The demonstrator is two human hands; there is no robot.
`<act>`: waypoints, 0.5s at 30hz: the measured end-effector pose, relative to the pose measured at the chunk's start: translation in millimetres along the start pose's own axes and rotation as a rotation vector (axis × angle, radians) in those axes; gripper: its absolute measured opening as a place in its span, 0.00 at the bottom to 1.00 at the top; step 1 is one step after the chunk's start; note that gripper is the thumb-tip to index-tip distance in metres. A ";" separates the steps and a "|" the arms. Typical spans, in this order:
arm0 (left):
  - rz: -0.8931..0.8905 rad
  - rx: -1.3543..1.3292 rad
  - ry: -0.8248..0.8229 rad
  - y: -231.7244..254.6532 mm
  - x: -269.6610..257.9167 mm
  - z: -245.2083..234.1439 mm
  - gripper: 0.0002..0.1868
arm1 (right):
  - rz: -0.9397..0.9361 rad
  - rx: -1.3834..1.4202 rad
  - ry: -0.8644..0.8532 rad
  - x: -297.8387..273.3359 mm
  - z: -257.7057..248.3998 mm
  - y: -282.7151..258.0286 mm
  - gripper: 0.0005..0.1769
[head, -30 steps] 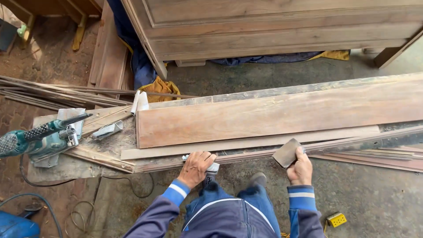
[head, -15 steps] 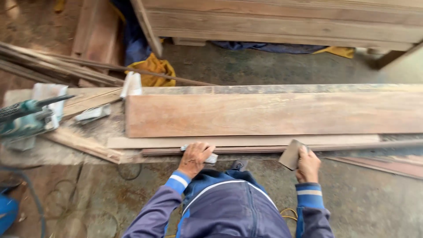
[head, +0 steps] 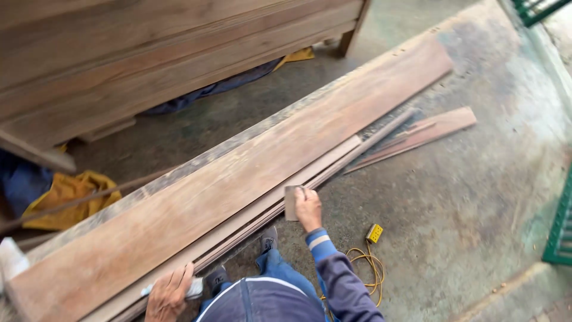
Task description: Sanding wooden planks and thin wooden strips using sandpaper blocks in a workshop.
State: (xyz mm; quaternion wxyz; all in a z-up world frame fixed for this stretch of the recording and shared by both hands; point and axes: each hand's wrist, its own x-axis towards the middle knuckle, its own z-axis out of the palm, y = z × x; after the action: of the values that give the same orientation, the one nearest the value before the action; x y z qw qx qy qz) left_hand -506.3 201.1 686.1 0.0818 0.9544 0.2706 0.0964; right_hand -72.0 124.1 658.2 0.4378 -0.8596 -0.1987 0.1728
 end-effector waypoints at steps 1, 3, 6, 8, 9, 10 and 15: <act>0.033 -0.005 0.045 -3.3 0.9 3.4 0.35 | -0.024 -0.020 -0.005 0.6 2.0 -1.6 0.16; 0.089 -0.011 0.088 -10.4 6.8 8.9 0.35 | -0.038 -0.034 0.010 2.5 5.5 -4.1 0.16; 0.167 -0.025 0.058 -21.9 19.0 20.7 0.36 | -0.066 -0.007 -0.006 5.7 9.0 -7.9 0.14; 0.187 -0.026 0.047 -30.3 22.6 35.9 0.31 | -0.098 0.020 -0.023 5.6 8.8 -10.9 0.13; 0.199 -0.028 0.045 -35.4 16.8 46.7 0.31 | -0.093 0.022 -0.012 4.3 6.9 -11.5 0.13; 0.259 -0.017 0.090 -41.0 11.2 57.0 0.31 | -0.086 0.044 -0.022 3.0 5.1 -12.6 0.13; 0.282 0.021 0.130 -53.2 13.0 76.5 0.29 | 0.027 0.201 -0.035 -0.1 -17.8 -20.7 0.14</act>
State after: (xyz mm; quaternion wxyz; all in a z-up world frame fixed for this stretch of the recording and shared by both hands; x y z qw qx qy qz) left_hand -504.6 244.7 602.8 0.0396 0.9755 0.1395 0.1656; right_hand -67.6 123.0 685.1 0.5160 -0.8107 -0.1764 0.2129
